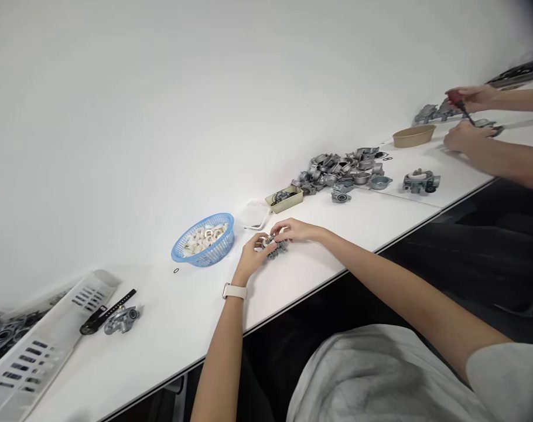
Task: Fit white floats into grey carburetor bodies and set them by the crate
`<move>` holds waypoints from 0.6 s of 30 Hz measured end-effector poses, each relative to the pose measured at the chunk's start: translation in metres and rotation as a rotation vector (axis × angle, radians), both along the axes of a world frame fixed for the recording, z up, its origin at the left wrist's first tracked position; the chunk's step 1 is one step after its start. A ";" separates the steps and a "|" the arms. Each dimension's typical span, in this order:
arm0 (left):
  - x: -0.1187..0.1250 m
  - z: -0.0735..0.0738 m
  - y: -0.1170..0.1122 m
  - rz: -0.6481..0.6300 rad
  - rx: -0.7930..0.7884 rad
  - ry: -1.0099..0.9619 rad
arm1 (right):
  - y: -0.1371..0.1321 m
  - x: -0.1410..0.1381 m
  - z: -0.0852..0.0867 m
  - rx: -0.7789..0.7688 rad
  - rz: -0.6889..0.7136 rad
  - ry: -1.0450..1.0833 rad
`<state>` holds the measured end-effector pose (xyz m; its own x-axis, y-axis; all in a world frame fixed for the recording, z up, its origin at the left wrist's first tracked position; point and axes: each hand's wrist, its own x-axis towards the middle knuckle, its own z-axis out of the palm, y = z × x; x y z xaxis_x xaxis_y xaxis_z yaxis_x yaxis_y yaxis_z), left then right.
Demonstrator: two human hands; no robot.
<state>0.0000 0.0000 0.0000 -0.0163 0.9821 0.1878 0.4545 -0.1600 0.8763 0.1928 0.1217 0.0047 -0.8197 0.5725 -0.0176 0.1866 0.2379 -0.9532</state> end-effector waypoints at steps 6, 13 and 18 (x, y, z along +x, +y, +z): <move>0.000 0.000 -0.002 0.017 -0.007 0.019 | 0.000 0.000 0.000 0.012 -0.005 -0.004; 0.001 0.000 -0.002 0.023 -0.010 0.030 | -0.002 0.000 0.002 0.017 -0.018 -0.007; 0.001 0.001 -0.002 0.022 -0.007 0.037 | -0.002 0.000 0.001 0.033 -0.008 -0.015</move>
<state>0.0014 -0.0023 0.0007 -0.0313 0.9829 0.1814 0.4896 -0.1432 0.8601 0.1925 0.1195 0.0060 -0.8149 0.5795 -0.0110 0.2029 0.2675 -0.9420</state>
